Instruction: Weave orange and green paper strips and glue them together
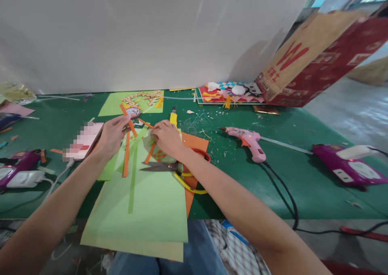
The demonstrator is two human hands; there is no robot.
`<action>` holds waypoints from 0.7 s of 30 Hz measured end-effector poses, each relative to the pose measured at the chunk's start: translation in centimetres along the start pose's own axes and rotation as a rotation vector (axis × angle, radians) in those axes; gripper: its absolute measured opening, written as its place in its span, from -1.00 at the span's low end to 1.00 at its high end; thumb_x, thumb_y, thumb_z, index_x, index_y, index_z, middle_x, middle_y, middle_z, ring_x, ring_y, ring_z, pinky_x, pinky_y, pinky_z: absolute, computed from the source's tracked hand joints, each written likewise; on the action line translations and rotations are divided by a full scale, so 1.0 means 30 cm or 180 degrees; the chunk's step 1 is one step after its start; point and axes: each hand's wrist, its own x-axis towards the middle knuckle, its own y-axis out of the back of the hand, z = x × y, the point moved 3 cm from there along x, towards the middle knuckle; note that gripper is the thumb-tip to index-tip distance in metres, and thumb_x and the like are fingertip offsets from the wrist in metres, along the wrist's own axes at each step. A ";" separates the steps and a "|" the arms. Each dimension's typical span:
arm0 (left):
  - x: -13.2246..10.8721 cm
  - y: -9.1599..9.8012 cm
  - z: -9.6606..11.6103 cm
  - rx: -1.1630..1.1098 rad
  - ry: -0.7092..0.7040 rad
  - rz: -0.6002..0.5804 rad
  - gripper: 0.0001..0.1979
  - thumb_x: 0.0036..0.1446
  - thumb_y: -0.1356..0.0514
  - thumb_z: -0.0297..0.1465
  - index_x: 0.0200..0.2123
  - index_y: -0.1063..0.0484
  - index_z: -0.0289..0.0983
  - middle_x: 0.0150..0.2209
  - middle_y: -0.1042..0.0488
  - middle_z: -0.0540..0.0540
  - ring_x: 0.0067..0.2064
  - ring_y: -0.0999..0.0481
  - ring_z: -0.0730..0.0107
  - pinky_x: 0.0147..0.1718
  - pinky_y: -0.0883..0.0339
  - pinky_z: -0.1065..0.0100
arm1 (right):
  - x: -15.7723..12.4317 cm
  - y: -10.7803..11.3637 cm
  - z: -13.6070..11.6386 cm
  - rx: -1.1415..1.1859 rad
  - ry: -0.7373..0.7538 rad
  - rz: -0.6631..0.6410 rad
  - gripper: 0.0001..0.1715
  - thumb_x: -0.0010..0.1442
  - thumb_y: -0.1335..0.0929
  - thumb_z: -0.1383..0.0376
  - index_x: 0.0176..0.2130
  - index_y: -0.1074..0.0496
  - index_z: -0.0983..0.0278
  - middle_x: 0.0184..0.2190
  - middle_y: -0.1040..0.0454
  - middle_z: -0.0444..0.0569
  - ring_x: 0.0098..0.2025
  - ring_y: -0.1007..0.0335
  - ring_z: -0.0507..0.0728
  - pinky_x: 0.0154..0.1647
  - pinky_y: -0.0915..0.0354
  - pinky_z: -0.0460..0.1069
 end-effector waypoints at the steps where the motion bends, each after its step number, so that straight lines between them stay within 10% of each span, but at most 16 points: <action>1: 0.001 0.000 -0.001 -0.0012 0.0005 0.0028 -0.65 -0.16 -0.35 -0.13 -0.41 -0.57 -0.30 -0.24 -0.58 -0.15 -0.14 -0.49 0.25 -0.19 -0.37 0.33 | -0.003 -0.003 -0.002 -0.0055 -0.0008 -0.0030 -0.64 0.17 -0.24 0.50 -0.19 -0.56 0.30 -0.04 -0.46 0.12 0.10 -0.19 0.27 0.10 -0.17 0.17; 21: -0.002 -0.016 0.005 0.0313 0.0188 -0.0026 -0.69 -0.21 -0.37 -0.37 -0.35 -0.42 -0.32 -0.58 -0.44 0.06 -0.56 -0.35 0.55 -0.53 -0.22 0.46 | 0.016 0.001 0.018 0.0330 0.0406 0.0315 -0.53 0.01 -0.18 0.60 -0.25 -0.55 0.34 -0.06 -0.46 0.15 0.06 -0.29 0.24 0.12 -0.23 0.17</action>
